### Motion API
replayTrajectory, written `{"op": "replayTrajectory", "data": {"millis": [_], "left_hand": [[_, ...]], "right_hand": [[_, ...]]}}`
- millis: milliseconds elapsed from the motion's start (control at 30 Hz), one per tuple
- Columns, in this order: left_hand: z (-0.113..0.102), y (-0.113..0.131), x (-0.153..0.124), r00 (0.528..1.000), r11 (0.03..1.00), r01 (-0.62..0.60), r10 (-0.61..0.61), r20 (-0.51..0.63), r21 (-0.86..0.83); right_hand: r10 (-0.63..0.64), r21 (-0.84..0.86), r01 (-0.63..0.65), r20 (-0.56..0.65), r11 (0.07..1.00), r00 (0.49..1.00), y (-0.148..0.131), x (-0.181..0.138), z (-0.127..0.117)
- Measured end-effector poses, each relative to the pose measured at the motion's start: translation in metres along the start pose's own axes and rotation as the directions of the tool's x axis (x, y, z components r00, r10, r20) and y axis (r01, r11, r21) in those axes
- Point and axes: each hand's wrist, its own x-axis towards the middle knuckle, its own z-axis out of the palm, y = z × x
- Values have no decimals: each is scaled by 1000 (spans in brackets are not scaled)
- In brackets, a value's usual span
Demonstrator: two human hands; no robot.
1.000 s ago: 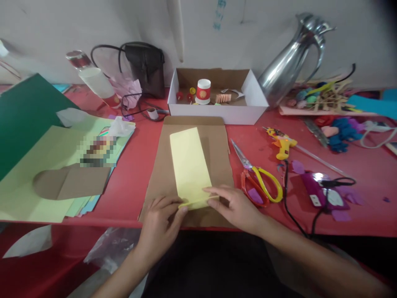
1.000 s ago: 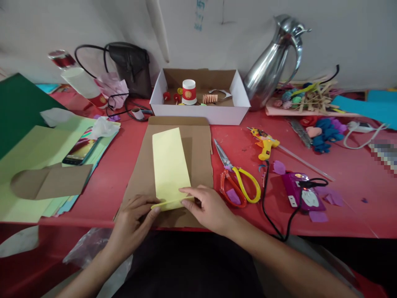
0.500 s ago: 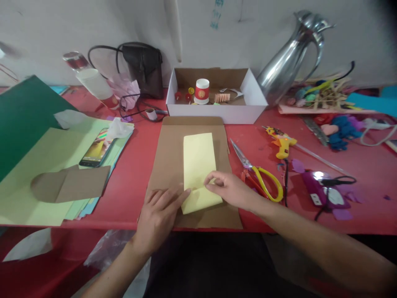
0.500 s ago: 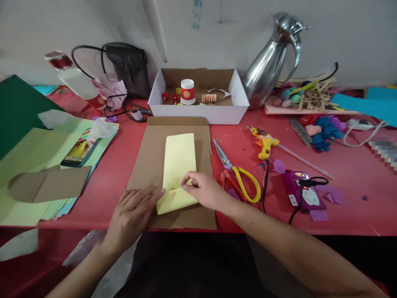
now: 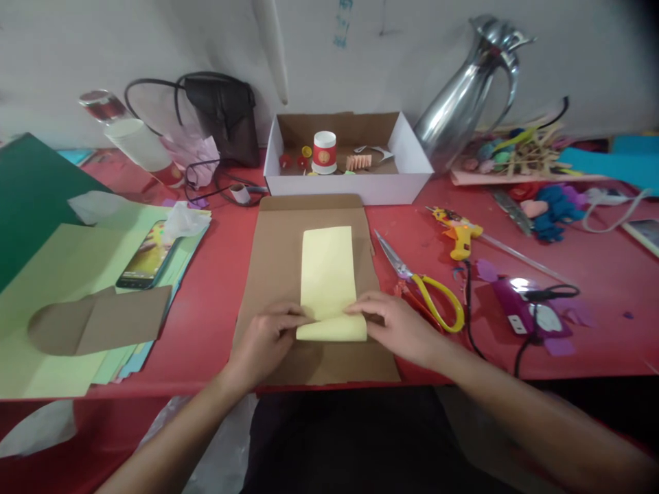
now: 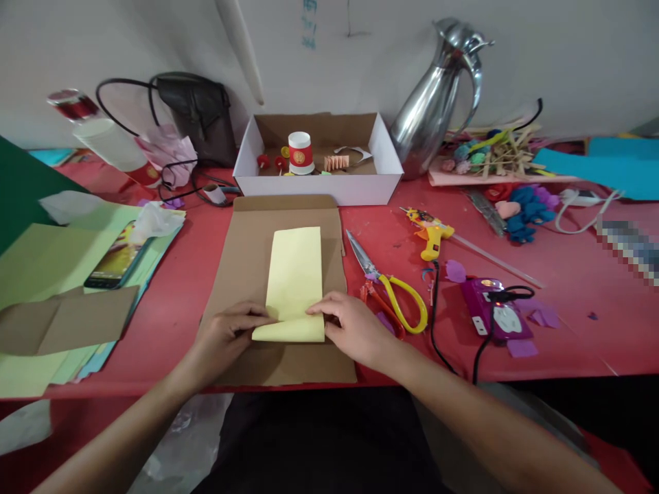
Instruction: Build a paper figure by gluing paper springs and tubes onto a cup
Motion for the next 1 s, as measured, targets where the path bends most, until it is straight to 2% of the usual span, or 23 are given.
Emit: {"op": "replayTrajectory", "data": {"millis": [167,300,533,767,1000], "left_hand": [[-2,8,6,992,987,124,-127,20,102],[-4,13,9,982,959,190,-190,-24,209],[-7,12,12,965,947,253,-262,19,199],[-9,8,11,976,966,214,-216,0,147],[-12,4,20,965,951,227,-248,80,209]], "right_hand": [[-24,-151,17,-50,988,998,1,0,3],[19,-196,-16,12,980,1000,-1,8,-3],[55,-275,-24,105,961,993,-9,19,-14],[17,-331,45,182,943,983,-11,25,-18],[14,-336,14,80,942,997,-14,10,-15]]}}
